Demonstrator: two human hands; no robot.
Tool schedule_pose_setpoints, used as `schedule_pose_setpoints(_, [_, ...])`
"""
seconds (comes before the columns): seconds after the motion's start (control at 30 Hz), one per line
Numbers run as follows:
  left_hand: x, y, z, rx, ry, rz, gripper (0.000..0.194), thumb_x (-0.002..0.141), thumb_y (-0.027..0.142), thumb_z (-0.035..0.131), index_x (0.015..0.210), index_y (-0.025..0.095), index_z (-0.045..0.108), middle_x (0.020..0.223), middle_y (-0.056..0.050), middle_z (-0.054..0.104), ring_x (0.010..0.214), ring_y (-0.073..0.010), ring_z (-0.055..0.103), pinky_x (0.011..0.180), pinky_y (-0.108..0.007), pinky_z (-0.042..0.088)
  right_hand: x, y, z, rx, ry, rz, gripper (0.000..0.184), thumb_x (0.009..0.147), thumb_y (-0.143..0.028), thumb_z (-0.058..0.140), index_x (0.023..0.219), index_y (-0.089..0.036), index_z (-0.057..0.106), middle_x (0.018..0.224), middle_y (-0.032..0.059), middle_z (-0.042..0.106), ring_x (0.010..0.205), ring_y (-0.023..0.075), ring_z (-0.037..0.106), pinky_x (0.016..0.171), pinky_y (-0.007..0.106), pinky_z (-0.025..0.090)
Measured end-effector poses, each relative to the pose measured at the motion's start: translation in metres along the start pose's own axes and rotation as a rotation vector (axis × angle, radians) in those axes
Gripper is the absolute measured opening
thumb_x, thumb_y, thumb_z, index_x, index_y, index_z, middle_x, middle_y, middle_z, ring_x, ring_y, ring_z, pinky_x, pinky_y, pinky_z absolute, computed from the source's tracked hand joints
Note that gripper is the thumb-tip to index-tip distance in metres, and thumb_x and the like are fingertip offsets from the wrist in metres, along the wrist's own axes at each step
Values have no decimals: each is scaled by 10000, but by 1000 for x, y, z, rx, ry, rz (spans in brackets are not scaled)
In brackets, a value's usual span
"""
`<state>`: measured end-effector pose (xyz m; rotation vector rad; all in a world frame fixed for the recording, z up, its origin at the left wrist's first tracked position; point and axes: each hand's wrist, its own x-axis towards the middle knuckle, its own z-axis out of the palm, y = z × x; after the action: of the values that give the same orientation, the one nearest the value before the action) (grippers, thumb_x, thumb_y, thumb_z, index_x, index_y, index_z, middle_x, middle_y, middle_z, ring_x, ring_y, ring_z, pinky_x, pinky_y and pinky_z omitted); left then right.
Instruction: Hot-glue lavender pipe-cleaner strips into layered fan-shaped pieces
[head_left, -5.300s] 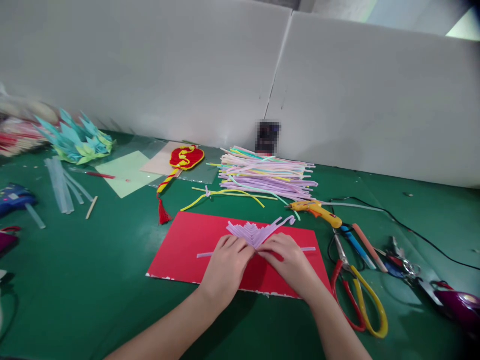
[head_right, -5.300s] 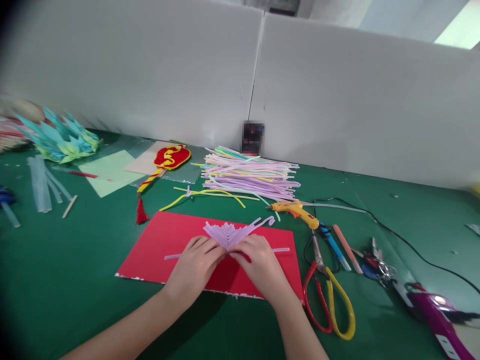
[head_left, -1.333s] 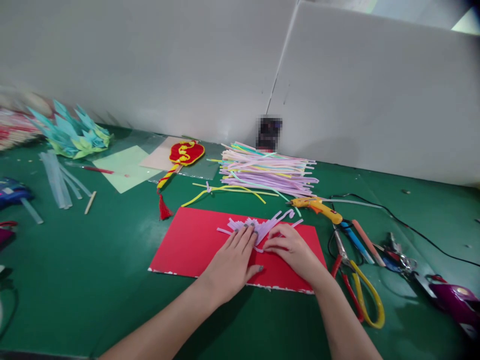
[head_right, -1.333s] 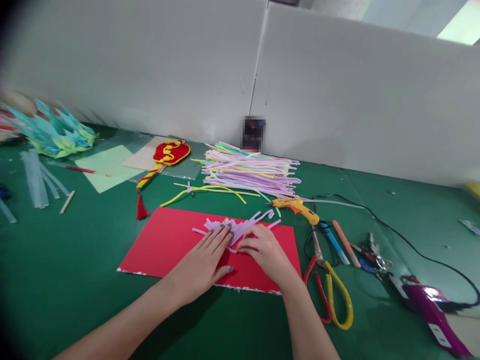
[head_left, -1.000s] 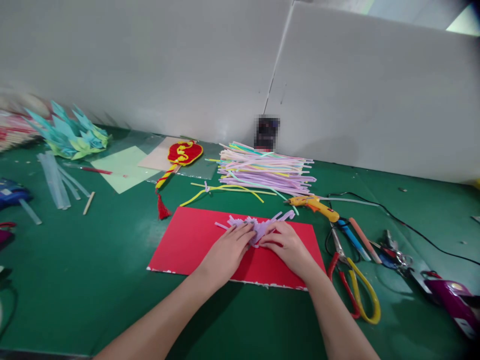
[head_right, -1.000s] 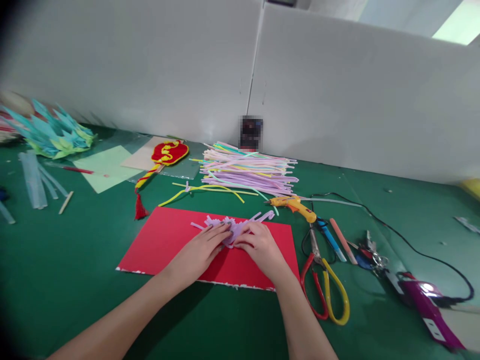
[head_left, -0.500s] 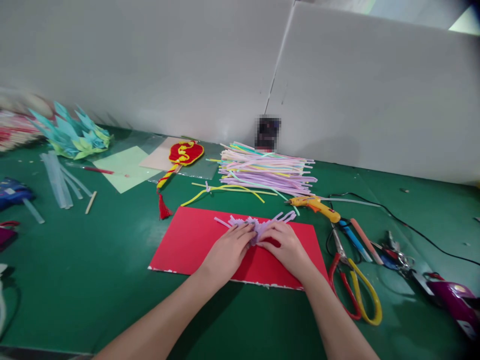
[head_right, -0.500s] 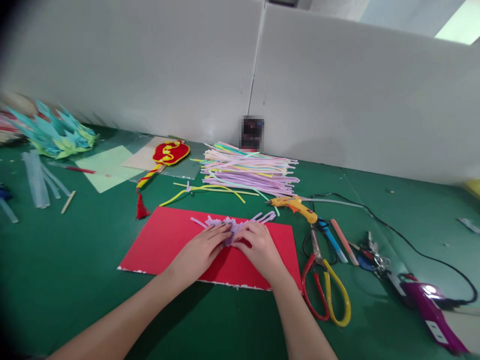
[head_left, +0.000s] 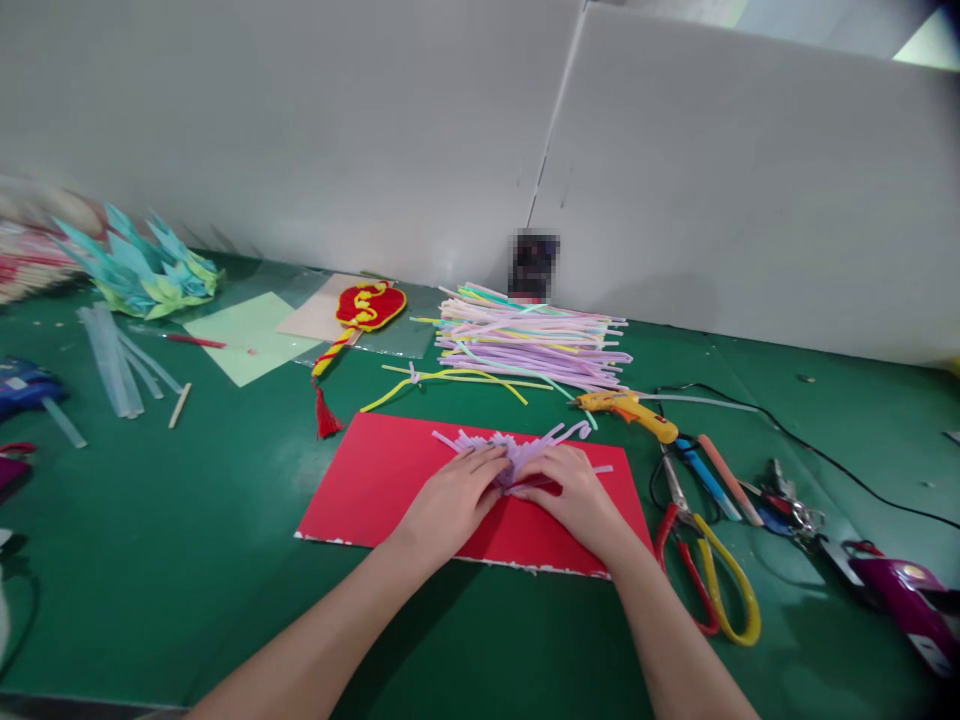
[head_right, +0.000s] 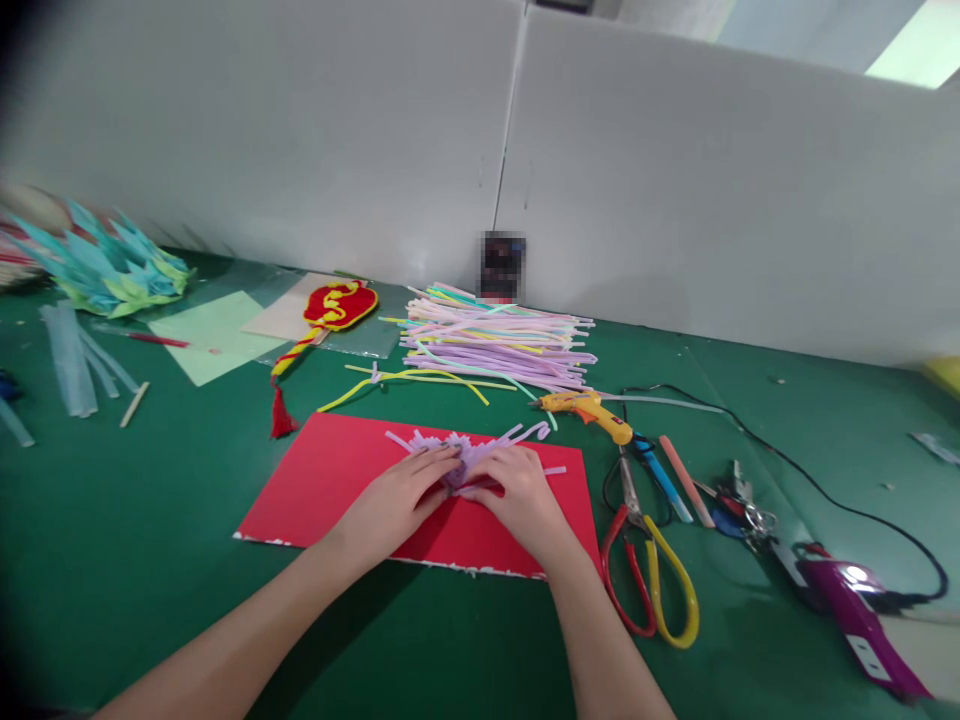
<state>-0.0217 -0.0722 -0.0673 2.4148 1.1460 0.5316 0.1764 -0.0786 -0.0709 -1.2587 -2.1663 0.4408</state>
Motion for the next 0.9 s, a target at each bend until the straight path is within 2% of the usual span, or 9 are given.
schedule_pose_setpoints(0.17, [1,3,-5,34,0,32,336,869,167,478,1201,213,497,1328,-24,486,1242,-144,406,1071,-352,299,0,0,-2,35,-36,-29,88,809,-280,591,759,-230,643,806,18,651,857,181,576,824,361,407])
schedule_pose_setpoints(0.33, [2,9,-13,102,14,153,170,893,218,455,988,219,597,1282,-16,530,1231,-159,418,1083,-391,248,-3,-3,-9,109,-19,-34,88,838,-242,549,808,-228,631,863,26,642,900,178,571,846,354,419])
schedule_pose_setpoints(0.4, [2,11,-15,95,33,174,145,891,228,464,908,210,607,1175,-12,600,1173,-156,472,1079,-387,246,-3,-5,-11,144,-15,-21,89,842,-228,540,820,-230,626,869,19,645,901,169,576,851,340,426])
schedule_pose_setpoints(0.5, [2,13,-15,73,48,177,145,888,220,472,844,188,606,914,0,661,974,-137,573,1041,-348,295,-3,-9,-11,169,-18,-15,78,836,-213,544,828,-232,620,850,7,659,881,162,585,849,334,433])
schedule_pose_setpoints(0.57, [2,14,-15,82,46,176,163,893,219,461,835,179,608,831,-1,648,885,-138,583,977,-329,358,-2,-11,-11,172,-14,-28,72,831,-206,552,827,-234,619,832,0,669,867,162,593,863,348,428])
schedule_pose_setpoints(0.67, [0,14,-14,134,29,186,199,911,228,416,878,187,608,857,-23,638,892,-161,573,855,-326,418,-2,-13,-11,159,-5,-31,64,823,-200,568,826,-240,617,826,-11,678,872,165,604,929,389,392])
schedule_pose_setpoints(0.77, [-2,13,-13,198,10,222,230,926,219,376,903,193,604,873,-34,633,887,-171,571,798,-327,413,-2,-15,-13,128,-4,-23,89,818,-224,580,891,-249,623,882,0,683,908,178,605,921,394,407])
schedule_pose_setpoints(0.9, [-3,10,-12,245,25,204,229,928,199,368,903,189,595,859,-28,634,863,-169,576,763,-322,387,-2,-17,-16,116,-39,-11,118,828,-234,565,917,-260,638,919,5,681,911,175,606,834,333,457])
